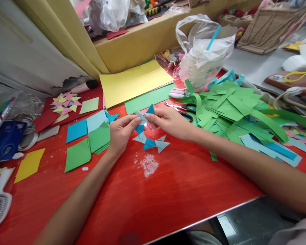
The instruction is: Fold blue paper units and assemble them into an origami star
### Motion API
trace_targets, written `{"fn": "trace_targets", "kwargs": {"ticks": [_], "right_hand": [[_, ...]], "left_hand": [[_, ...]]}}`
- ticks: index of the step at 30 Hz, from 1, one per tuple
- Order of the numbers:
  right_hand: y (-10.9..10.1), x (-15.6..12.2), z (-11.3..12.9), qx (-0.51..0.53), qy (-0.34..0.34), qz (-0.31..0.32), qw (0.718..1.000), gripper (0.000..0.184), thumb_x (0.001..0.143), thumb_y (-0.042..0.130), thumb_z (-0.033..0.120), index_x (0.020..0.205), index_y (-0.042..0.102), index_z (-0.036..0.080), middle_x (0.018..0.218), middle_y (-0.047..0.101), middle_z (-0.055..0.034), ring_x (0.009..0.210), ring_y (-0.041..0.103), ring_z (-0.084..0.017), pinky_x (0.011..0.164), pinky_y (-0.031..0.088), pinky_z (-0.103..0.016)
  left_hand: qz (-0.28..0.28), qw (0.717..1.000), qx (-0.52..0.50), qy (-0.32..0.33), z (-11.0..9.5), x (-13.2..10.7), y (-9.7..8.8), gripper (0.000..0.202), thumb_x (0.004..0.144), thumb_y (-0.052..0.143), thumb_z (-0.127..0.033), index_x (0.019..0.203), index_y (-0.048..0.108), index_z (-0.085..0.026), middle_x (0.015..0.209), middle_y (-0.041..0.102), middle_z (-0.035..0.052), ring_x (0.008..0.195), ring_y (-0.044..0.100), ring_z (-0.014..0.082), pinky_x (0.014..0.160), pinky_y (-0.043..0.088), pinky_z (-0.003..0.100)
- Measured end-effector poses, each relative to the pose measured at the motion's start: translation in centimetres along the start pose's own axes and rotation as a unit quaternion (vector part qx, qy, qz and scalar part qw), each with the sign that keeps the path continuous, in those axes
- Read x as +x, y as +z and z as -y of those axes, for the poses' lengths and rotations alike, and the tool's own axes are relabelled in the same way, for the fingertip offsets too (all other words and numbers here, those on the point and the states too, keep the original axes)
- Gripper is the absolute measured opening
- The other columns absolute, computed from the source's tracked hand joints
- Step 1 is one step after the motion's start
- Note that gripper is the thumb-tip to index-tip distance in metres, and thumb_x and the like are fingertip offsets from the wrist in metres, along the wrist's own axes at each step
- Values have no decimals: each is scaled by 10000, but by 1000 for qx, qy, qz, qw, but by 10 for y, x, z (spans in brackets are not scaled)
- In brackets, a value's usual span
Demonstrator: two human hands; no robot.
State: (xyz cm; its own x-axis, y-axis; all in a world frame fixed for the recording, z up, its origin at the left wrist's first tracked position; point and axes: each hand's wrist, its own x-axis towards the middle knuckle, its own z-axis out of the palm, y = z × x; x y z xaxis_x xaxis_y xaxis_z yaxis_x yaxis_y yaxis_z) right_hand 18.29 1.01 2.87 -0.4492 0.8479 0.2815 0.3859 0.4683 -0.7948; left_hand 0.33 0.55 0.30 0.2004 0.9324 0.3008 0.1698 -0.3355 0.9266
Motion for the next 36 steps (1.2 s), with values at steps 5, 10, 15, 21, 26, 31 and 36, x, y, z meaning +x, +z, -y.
{"fn": "trace_targets", "kwargs": {"ticks": [5,10,15,21,26,31,36], "right_hand": [[1,1,-1,-37,5,26,999,513,875,373,575,575,444,165,528,456,27,500,404,-68,488,303,-233],[-5,7,-17,-132,23,21,991,548,894,295,589,579,467,175,528,452,10,501,411,-94,508,323,-267],[-24,17,-21,-126,42,-122,984,431,911,352,506,834,599,161,740,619,-51,639,547,-132,617,410,-291],[-15,64,14,-234,-18,65,970,199,832,540,335,859,655,174,839,667,-52,763,590,-164,689,432,-309],[29,111,35,-325,-61,214,919,426,726,650,387,1087,617,164,968,644,-93,792,590,-177,663,421,-287],[64,119,52,-381,-47,302,873,361,675,709,381,962,664,167,764,646,-62,733,577,-197,637,415,-301],[79,112,56,-410,-11,292,864,155,706,676,255,844,665,186,692,622,-32,665,548,-177,593,405,-294]], "left_hand": [[32,999,-21,-15,-1,2,1,224,787,617,-387,734,650,-172,638,625,-1,601,567,101,565,454,234],[100,992,-45,-54,5,7,1,268,774,624,-403,652,595,-166,596,599,-2,534,529,89,501,403,226],[127,990,11,-63,13,10,2,302,787,600,-396,598,529,-170,571,558,-17,542,514,89,499,381,223],[116,992,0,-59,18,12,5,180,792,592,-342,719,569,-180,634,597,3,659,590,138,572,443,249],[117,991,13,-57,21,15,5,155,784,586,-305,718,562,-167,672,610,13,685,590,139,617,456,259],[108,991,42,-64,25,16,5,145,792,569,-315,840,585,-179,810,660,40,815,611,175,727,471,295],[53,988,127,-74,24,16,6,160,753,621,-350,785,577,-200,776,656,48,855,590,239,792,447,349]]}}
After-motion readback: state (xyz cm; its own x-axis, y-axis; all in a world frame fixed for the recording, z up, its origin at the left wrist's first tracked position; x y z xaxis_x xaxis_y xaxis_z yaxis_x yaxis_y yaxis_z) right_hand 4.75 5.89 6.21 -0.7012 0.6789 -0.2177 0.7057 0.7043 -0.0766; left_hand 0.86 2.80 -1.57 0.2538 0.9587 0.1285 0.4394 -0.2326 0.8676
